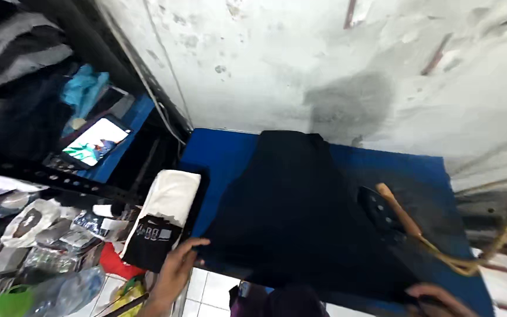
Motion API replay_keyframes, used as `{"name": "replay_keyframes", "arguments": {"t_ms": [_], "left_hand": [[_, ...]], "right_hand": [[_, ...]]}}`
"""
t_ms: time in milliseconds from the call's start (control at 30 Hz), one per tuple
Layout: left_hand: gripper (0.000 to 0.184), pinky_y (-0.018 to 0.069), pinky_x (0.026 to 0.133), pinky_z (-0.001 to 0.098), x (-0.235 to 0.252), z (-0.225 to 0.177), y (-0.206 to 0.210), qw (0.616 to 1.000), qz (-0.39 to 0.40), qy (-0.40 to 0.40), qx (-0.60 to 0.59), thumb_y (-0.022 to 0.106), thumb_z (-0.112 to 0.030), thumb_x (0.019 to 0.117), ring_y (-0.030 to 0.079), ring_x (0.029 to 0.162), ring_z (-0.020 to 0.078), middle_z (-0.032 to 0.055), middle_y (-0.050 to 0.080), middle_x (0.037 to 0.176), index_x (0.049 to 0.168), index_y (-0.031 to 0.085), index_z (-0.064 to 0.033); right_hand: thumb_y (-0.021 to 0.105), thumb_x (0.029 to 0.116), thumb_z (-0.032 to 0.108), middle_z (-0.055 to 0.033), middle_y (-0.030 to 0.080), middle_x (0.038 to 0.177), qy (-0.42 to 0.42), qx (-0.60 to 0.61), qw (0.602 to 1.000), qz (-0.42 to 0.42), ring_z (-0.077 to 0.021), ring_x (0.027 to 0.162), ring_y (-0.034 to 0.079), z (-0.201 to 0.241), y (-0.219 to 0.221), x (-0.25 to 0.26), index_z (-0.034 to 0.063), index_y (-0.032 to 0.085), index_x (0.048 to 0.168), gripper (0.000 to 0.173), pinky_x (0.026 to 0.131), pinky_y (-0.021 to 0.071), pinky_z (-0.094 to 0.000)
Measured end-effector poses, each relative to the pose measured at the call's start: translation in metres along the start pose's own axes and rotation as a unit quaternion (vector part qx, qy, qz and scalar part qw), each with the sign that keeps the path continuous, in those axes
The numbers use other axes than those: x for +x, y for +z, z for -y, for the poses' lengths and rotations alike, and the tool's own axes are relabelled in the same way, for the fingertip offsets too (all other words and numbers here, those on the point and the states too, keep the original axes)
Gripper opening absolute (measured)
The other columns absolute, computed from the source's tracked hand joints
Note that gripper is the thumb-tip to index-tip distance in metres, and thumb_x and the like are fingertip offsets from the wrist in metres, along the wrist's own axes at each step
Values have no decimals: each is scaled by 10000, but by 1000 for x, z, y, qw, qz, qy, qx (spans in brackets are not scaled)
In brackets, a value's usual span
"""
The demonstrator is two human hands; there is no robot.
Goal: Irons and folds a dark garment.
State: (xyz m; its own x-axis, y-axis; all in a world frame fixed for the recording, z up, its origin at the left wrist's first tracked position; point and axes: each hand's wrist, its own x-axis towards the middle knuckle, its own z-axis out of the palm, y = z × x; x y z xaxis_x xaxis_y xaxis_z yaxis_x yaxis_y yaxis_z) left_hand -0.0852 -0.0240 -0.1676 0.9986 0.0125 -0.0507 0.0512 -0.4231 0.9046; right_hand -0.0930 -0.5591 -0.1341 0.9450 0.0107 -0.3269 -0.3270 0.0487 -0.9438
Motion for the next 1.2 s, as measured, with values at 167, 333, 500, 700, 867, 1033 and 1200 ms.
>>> {"name": "replay_keyframes", "arguments": {"t_ms": [167,333,500,700,867,1033,1200], "left_hand": [[333,609,785,414,-54,72,47,988,84,-112,63,439,74,963,718,815,249,251,693,1142,1213,657,103],[332,588,803,462,-92,111,64,976,131,-130,115,458,61,965,702,820,311,263,694,1086,1215,674,90],[338,591,801,444,-117,126,81,972,108,-176,116,442,51,977,708,819,298,265,698,1128,1223,671,86],[329,573,891,487,-125,139,91,964,110,-213,117,488,34,981,711,954,349,273,681,1203,1259,660,72],[338,536,967,531,-97,127,88,952,77,-216,203,622,-93,947,646,1121,407,281,635,1256,1255,679,34],[319,557,916,540,-55,120,100,952,-53,-186,236,523,-124,1037,681,1036,401,280,673,1159,1251,664,64],[355,568,865,525,-18,132,118,947,-70,-216,227,645,-151,993,687,952,379,289,653,1120,1244,607,96]], "right_hand": [[434,900,-65,8,724,886,126,-45,989,-64,-91,732,700,-113,-1,-20,-4,644,1028,253,731,618,-300],[491,951,-70,-120,692,874,234,-150,959,-61,-147,731,679,-172,-2,-46,-97,650,1096,217,735,593,-343],[524,958,-75,-161,707,883,263,-209,940,-63,-180,735,689,-204,-2,-57,-96,680,1085,202,754,592,-364],[584,935,-53,-223,725,968,253,-314,913,-60,-302,854,715,-228,3,-59,-82,707,1067,183,831,580,-480],[604,859,-47,-298,636,1214,128,-498,854,-75,-458,1048,669,-197,20,-44,-42,734,1055,236,875,557,-608],[585,871,-8,-248,648,1275,-110,-527,836,-109,-439,1171,635,-185,41,13,-31,715,1139,299,960,532,-592],[470,972,262,-211,513,1518,-212,-566,788,-117,-410,1426,465,-203,70,79,-19,609,1366,503,1155,372,-610]]}}
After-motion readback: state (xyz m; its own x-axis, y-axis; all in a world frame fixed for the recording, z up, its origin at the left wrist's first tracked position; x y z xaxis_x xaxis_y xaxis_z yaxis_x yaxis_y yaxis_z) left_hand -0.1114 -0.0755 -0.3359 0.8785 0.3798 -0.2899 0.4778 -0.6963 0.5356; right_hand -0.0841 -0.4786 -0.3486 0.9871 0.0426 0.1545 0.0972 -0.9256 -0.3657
